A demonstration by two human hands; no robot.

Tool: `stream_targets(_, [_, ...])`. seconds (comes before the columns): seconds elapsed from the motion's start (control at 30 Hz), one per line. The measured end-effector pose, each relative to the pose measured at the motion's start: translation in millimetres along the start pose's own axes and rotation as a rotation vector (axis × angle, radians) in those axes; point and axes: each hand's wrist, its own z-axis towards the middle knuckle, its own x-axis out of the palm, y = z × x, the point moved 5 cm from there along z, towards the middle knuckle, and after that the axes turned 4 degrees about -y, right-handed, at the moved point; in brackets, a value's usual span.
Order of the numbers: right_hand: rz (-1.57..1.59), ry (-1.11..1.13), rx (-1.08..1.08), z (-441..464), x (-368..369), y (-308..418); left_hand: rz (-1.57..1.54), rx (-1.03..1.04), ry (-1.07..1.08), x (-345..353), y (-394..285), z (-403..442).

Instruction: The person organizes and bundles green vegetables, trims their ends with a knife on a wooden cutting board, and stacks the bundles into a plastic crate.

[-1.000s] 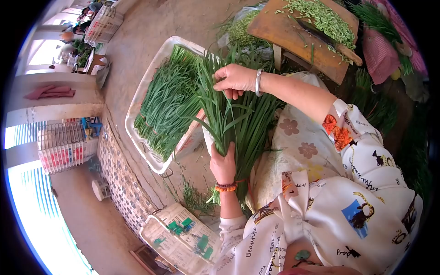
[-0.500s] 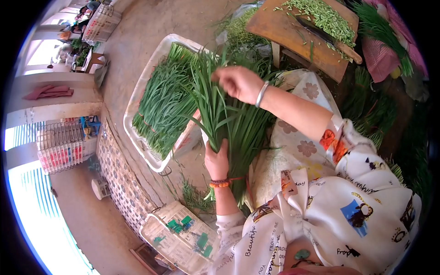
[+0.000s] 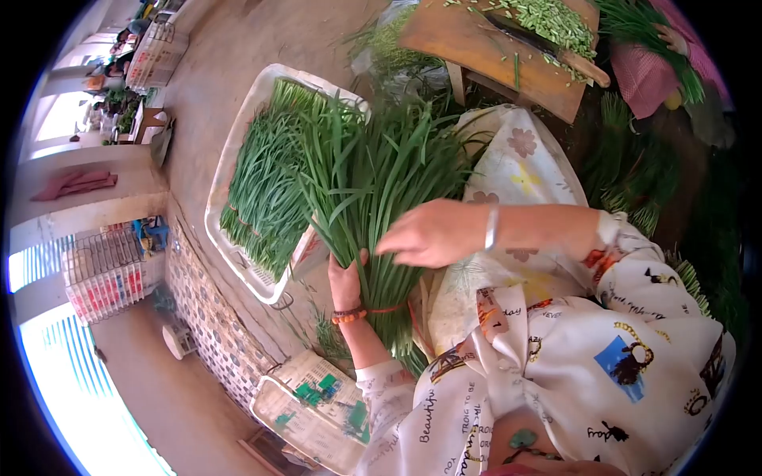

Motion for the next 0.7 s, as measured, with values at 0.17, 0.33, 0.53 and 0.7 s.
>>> stream_targets(0.17, [-0.578,-0.022,-0.040,19.6,52.6,-16.0,-0.250,0.037,-0.027,-9.9,5.4,-3.6])
stream_targets(0.33, [-0.556,0.053,0.009,-8.7,66.4,-15.7,-0.488,0.026,-0.028,-18.8,18.9,-10.5])
stream_targets(0.53, [-0.589,-0.125,-0.141,-19.9,51.2,-2.6,-0.475,-0.014,0.010,-31.7,28.7,-11.2])
stream_targets(0.7, [-0.755,-0.128,-0.160,-21.4,57.2,-3.3,-0.205,0.030,0.039,-35.1,25.6,-7.7])
